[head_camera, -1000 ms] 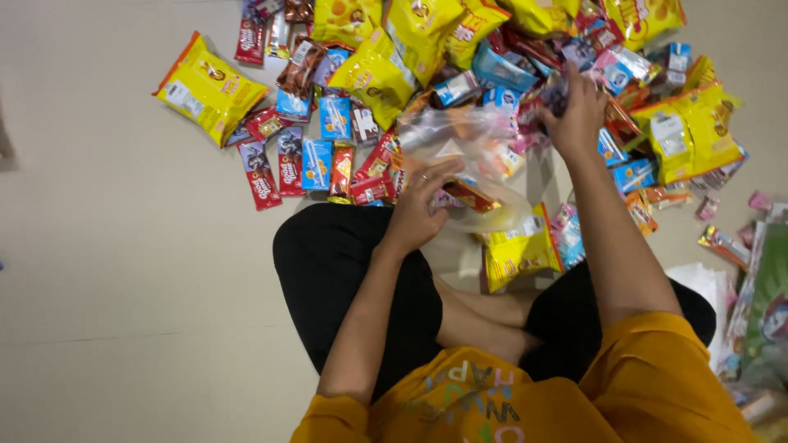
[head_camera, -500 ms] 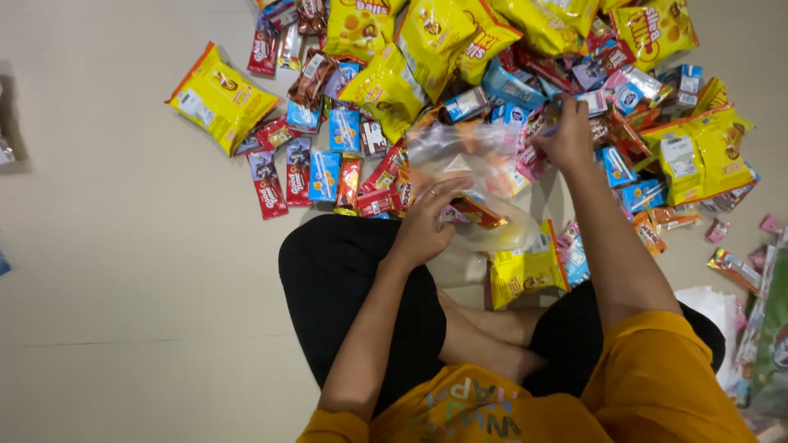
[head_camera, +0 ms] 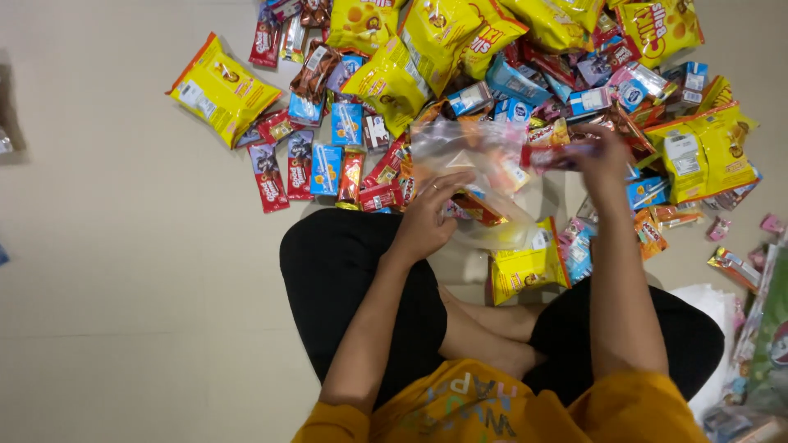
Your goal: Sorting and bagging various snack packets from a pile on the floor
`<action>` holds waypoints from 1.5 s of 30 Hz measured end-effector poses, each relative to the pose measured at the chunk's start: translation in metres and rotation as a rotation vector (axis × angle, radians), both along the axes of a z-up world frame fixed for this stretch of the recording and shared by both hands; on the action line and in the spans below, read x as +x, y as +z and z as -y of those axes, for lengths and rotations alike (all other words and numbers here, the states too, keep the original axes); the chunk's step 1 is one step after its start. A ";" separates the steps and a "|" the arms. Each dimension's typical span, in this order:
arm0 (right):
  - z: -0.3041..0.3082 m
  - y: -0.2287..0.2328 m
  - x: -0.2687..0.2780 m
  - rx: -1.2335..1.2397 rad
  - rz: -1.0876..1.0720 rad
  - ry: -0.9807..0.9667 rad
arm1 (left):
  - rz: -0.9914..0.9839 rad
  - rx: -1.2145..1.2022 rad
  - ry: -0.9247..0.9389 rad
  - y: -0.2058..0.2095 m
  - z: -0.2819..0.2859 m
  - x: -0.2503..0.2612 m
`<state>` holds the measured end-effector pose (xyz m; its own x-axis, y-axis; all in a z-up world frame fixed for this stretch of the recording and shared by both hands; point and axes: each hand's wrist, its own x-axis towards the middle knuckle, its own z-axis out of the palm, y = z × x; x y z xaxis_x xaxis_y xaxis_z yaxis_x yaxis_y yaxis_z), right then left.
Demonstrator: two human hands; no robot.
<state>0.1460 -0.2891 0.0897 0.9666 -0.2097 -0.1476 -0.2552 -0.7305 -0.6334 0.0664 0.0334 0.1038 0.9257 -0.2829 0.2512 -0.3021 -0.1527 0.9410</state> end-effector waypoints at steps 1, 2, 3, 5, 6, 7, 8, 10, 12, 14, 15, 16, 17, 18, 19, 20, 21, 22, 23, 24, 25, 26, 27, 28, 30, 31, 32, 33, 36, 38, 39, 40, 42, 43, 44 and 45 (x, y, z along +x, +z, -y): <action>0.012 0.014 -0.009 0.180 0.145 -0.024 | 0.015 0.010 0.000 -0.002 0.001 0.000; 0.024 0.028 -0.019 0.361 0.290 -0.050 | 0.031 0.020 0.000 -0.003 0.003 0.000; 0.007 0.055 -0.034 0.358 0.287 -0.052 | 0.027 0.018 -0.003 -0.006 0.003 0.001; -0.027 0.107 -0.067 0.789 0.117 -0.276 | 0.052 0.038 -0.004 -0.012 0.004 0.000; -0.049 0.121 -0.082 0.789 0.114 -0.282 | 0.047 0.039 -0.007 -0.011 0.004 0.000; -0.072 0.134 -0.097 0.999 0.049 -0.166 | 0.058 0.029 -0.003 -0.010 0.004 0.000; -0.095 0.148 -0.112 1.205 -0.019 -0.047 | 0.070 0.020 0.001 -0.009 0.004 0.000; -0.099 0.112 -0.126 0.988 -0.028 -0.005 | 0.059 0.040 0.019 -0.027 0.007 -0.002; -0.101 0.085 -0.130 0.771 -0.039 0.034 | 0.045 0.059 0.037 -0.041 0.005 -0.003; -0.097 0.069 -0.121 0.039 0.355 0.365 | 0.045 -0.034 -0.015 -0.050 0.001 -0.003; -0.097 0.058 -0.124 0.038 0.362 0.367 | 0.052 -0.034 -0.013 -0.040 0.001 -0.005; -0.098 0.048 -0.126 -0.209 0.374 0.443 | 0.036 -0.054 -0.020 -0.031 0.000 -0.006; -0.099 0.037 -0.130 -0.456 0.378 0.512 | 0.015 -0.073 -0.029 -0.021 0.000 -0.008; -0.102 0.031 -0.129 -0.457 0.379 0.512 | 0.017 -0.074 -0.029 -0.019 -0.001 -0.008; -0.104 0.025 -0.128 -0.415 0.293 0.514 | 0.012 -0.059 -0.036 -0.018 0.000 -0.007; -0.106 0.018 -0.127 -0.373 0.207 0.515 | 0.008 -0.044 -0.044 -0.017 0.001 -0.006; -0.106 0.038 -0.118 -0.377 0.205 0.514 | 0.007 -0.048 -0.046 -0.015 0.000 -0.006; -0.106 0.057 -0.109 -0.222 0.257 0.547 | -0.007 -0.045 -0.046 -0.012 -0.001 -0.006; -0.107 0.077 -0.098 -0.065 0.311 0.581 | -0.019 -0.042 -0.042 -0.010 -0.002 -0.005; -0.097 0.071 -0.079 -0.068 0.311 0.583 | -0.017 -0.046 -0.040 -0.010 -0.002 -0.004; -0.088 0.065 -0.063 -0.099 0.374 0.398 | -0.043 -0.038 -0.043 -0.009 -0.003 -0.004; -0.078 0.060 -0.047 -0.130 0.437 0.212 | -0.068 -0.030 -0.047 -0.008 -0.003 -0.004; -0.060 0.042 -0.025 -0.132 0.438 0.214 | -0.067 -0.032 -0.046 -0.014 -0.001 -0.004; -0.043 0.025 -0.004 -0.200 0.450 0.285 | -0.063 -0.019 -0.049 -0.019 0.000 -0.003; -0.019 -0.015 0.032 -0.271 0.473 0.358 | -0.048 -0.007 -0.049 -0.024 0.001 0.001; -0.012 -0.040 0.043 -0.456 0.408 0.414 | -0.032 0.007 -0.051 -0.025 0.001 0.002; -0.005 -0.064 0.054 -0.641 0.341 0.468 | -0.015 0.022 -0.053 -0.027 0.001 0.002; 0.000 -0.076 0.054 -0.640 0.344 0.469 | -0.012 0.023 -0.050 -0.025 0.000 0.002; 0.012 -0.099 0.049 -0.894 0.034 0.518 | -0.030 0.019 -0.049 -0.020 -0.002 0.002; 0.011 -0.099 0.039 -1.004 0.180 0.533 | -0.052 -0.015 -0.056 -0.016 -0.003 0.001; 0.015 -0.094 0.037 -1.004 0.176 0.537 | -0.056 -0.016 -0.055 -0.016 -0.002 0.002; 0.019 -0.089 0.035 -1.013 0.197 0.533 | -0.046 -0.003 -0.053 -0.016 -0.001 0.002; 0.030 -0.076 0.024 -1.021 0.210 0.527 | -0.042 0.010 -0.059 -0.019 0.001 0.001; 0.037 -0.067 0.019 -0.898 0.285 0.454 | -0.031 0.023 -0.058 -0.022 0.001 0.002; 0.043 -0.058 0.014 -0.775 0.357 0.381 | -0.019 0.036 -0.058 -0.025 0.002 0.002; 0.033 -0.028 0.003 -0.775 0.360 0.383 | -0.018 0.035 -0.054 -0.024 0.002 0.002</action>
